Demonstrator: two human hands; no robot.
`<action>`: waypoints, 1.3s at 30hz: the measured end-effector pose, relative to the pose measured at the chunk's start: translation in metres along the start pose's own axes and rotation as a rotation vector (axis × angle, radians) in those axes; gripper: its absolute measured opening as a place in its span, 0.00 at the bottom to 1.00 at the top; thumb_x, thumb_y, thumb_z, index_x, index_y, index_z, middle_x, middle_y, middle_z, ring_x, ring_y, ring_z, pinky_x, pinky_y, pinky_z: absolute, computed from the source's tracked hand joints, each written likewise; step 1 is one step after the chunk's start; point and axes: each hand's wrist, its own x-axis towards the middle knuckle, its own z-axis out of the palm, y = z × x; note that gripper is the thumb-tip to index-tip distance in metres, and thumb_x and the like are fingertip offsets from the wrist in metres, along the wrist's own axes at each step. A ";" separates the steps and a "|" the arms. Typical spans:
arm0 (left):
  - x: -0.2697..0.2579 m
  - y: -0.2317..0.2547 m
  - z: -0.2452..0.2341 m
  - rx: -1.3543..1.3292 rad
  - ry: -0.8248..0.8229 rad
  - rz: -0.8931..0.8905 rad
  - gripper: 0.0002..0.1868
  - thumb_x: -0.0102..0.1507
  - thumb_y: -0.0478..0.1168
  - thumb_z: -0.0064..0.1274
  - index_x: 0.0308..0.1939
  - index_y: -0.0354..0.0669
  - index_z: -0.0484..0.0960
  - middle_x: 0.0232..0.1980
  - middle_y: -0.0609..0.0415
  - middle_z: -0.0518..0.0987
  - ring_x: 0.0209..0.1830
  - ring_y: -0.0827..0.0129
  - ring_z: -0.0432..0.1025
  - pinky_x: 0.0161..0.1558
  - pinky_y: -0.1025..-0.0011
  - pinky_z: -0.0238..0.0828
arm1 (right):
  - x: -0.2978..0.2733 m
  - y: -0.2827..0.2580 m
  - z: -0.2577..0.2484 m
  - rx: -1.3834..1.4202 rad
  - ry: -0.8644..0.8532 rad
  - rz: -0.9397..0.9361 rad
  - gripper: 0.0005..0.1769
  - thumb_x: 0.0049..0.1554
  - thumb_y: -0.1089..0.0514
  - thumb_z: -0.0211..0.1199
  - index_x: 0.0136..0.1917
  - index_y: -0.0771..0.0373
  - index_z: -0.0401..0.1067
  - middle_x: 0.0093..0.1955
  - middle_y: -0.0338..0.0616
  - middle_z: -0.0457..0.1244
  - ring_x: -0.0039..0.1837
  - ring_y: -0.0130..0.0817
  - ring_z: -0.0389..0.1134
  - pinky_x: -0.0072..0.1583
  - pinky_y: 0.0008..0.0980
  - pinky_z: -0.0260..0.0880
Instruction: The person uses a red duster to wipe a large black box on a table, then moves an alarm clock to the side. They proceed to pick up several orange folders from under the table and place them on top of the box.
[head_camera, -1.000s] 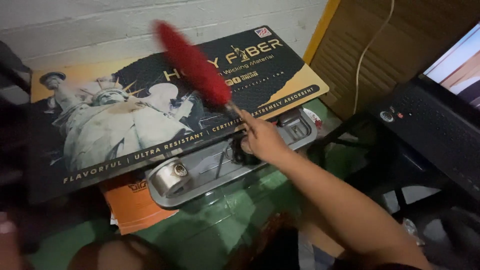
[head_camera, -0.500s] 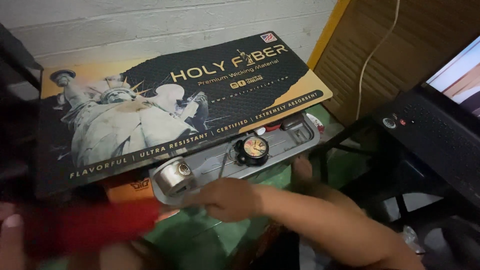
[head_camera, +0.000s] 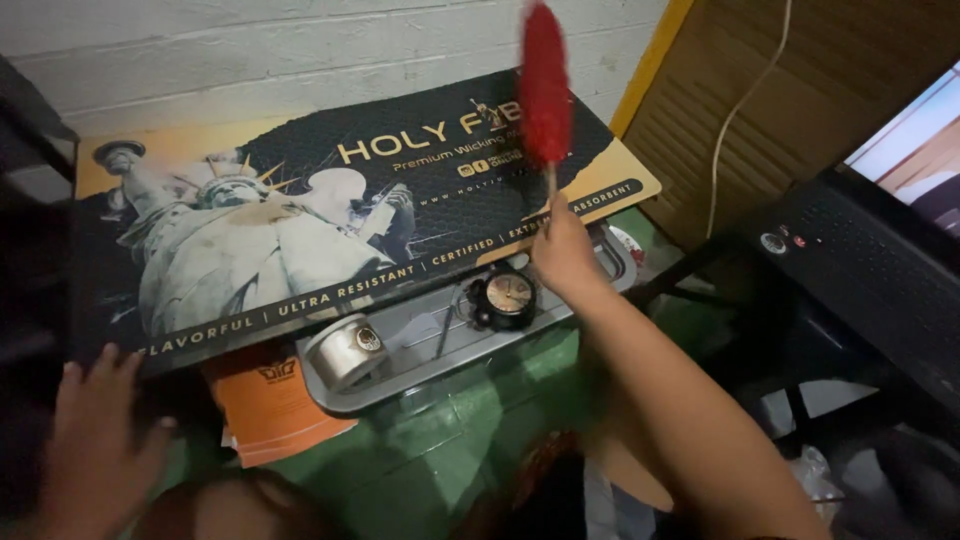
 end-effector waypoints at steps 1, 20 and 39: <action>0.002 0.003 0.001 -0.002 -0.002 0.002 0.47 0.50 0.38 0.56 0.75 0.31 0.65 0.80 0.27 0.62 0.82 0.24 0.49 0.83 0.43 0.38 | 0.005 0.001 0.000 -0.001 0.001 0.003 0.31 0.61 0.65 0.40 0.78 0.67 0.49 0.52 0.57 0.62 0.50 0.48 0.65 0.45 0.48 0.65; 0.007 0.035 0.023 0.522 0.060 0.012 0.60 0.41 0.53 0.60 0.73 0.22 0.65 0.75 0.34 0.68 0.85 0.45 0.55 0.86 0.39 0.36 | -0.089 -0.144 0.107 -0.110 -0.810 -0.632 0.40 0.64 0.65 0.37 0.84 0.34 0.41 0.62 0.64 0.64 0.35 0.37 0.63 0.38 0.37 0.68; 0.008 0.028 0.029 0.701 -0.084 0.039 0.45 0.51 0.62 0.47 0.58 0.25 0.76 0.76 0.48 0.65 0.84 0.39 0.50 0.82 0.31 0.31 | -0.005 -0.117 0.093 -0.292 -0.370 0.045 0.28 0.63 0.70 0.44 0.76 0.71 0.53 0.59 0.55 0.66 0.58 0.47 0.71 0.56 0.43 0.74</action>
